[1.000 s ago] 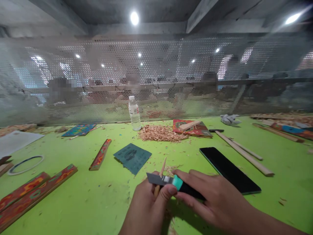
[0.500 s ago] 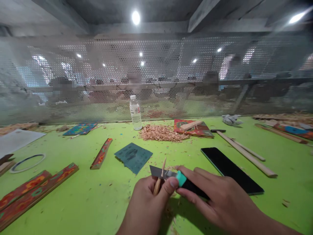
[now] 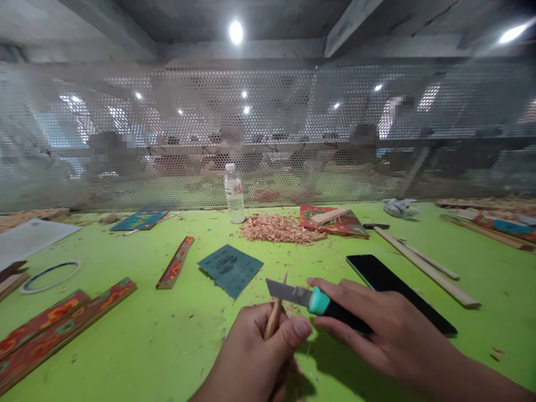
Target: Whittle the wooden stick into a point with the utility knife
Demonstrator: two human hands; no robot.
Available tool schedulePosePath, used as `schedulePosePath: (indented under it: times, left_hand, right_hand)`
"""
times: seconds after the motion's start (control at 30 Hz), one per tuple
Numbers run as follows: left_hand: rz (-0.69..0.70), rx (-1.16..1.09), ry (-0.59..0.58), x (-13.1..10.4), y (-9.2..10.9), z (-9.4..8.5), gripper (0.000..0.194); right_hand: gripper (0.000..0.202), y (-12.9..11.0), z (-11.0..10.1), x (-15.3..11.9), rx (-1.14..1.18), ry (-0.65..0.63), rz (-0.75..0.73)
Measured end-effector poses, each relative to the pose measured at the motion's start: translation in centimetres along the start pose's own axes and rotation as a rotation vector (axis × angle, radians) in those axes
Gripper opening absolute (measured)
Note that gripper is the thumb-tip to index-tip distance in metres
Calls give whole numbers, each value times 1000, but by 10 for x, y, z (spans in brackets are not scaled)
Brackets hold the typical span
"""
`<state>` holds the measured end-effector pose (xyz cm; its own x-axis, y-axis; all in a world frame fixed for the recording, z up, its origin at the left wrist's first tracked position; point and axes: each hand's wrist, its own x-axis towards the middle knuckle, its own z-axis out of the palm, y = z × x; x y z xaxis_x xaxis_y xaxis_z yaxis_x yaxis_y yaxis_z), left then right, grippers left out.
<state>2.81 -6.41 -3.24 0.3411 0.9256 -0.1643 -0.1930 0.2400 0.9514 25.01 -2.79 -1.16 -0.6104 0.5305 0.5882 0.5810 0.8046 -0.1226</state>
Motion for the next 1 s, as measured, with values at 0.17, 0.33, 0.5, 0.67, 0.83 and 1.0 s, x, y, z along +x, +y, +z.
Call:
schedulePosePath:
  times: [0.17, 0.33, 0.5, 0.67, 0.83, 1.0]
  left_hand:
    - [39, -73, -51, -3, 6, 5, 60]
    - [-26, -33, -90, -2, 2, 2, 64]
    - [16, 134, -107, -3, -1, -1, 72]
    - [34, 106, -31, -2, 3, 5, 73]
    - [-6, 14, 3, 1, 8, 12, 74]
    - [-33, 101, -49, 1, 3, 6, 84]
  right_hand:
    - [50, -3, -3, 3, 55, -121, -88]
    - [51, -8, -7, 3, -30, -57, -129]
    - [45, -13, -6, 2, -139, 7, -142]
    - [44, -17, -4, 2, -154, 40, -112]
    - [43, -20, -1, -1, -135, 42, -72]
    - [39, -11, 1, -6, -67, 95, -6]
